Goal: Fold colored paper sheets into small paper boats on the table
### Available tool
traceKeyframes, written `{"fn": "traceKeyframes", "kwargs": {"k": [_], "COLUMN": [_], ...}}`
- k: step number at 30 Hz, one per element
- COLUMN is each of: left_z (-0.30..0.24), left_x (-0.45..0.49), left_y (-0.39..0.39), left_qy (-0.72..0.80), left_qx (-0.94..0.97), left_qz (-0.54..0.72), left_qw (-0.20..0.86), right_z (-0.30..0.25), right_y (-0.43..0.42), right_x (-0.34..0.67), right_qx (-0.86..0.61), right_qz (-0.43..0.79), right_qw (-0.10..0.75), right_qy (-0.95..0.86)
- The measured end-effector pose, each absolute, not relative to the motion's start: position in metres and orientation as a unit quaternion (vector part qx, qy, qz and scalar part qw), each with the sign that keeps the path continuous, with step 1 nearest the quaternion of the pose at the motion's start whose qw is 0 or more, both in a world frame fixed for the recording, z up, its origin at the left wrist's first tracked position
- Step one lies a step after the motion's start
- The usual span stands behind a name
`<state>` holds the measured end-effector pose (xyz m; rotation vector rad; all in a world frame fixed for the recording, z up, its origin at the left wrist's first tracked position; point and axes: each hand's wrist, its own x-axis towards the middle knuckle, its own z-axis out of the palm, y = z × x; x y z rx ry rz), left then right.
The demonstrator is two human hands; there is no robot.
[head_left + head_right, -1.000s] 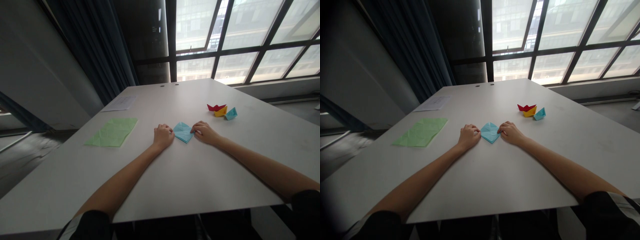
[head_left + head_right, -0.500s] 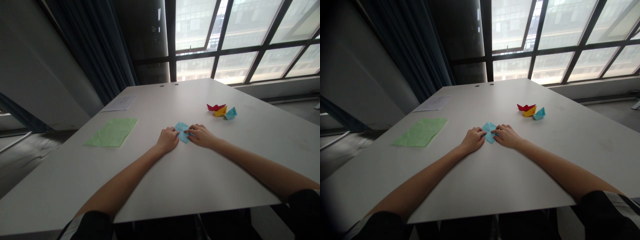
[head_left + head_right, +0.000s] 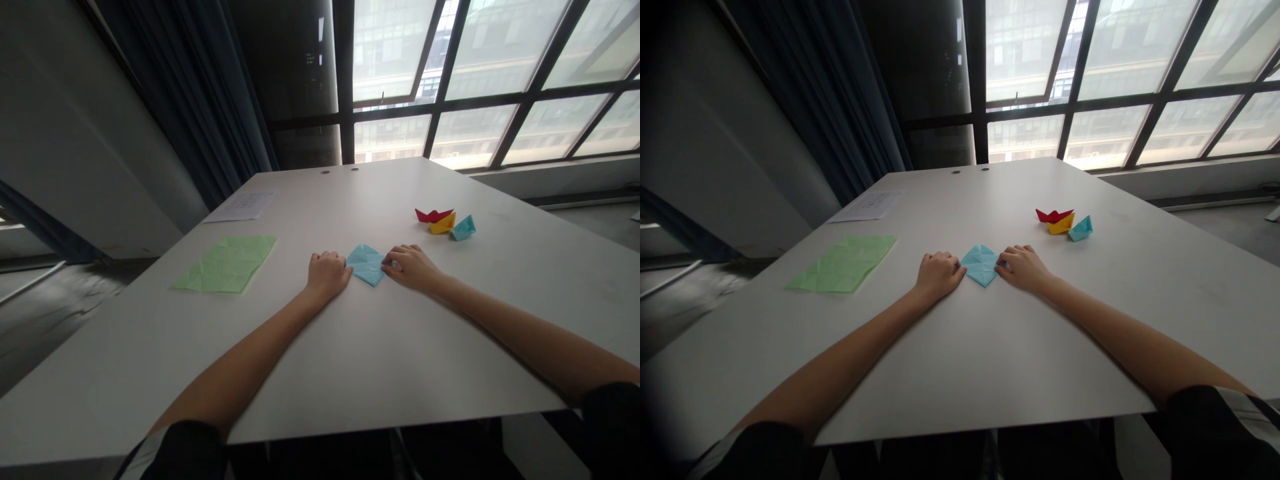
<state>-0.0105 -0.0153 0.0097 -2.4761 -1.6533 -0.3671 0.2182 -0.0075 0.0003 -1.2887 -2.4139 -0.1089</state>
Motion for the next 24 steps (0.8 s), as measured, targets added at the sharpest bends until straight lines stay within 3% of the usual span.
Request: {"fn": "traceKeyframes", "kwargs": {"k": [24], "left_z": [0.005], "left_x": [-0.016], "left_y": [-0.002], "left_qy": [-0.535], "left_qx": [-0.799], "left_qz": [-0.251], "left_qw": [-0.113], "right_z": [-0.002], "right_y": [-0.007], "right_x": [0.218], "right_qx": [-0.462], "right_qz": [-0.044], "right_qw": [0.2], "right_qy": [-0.863]}}
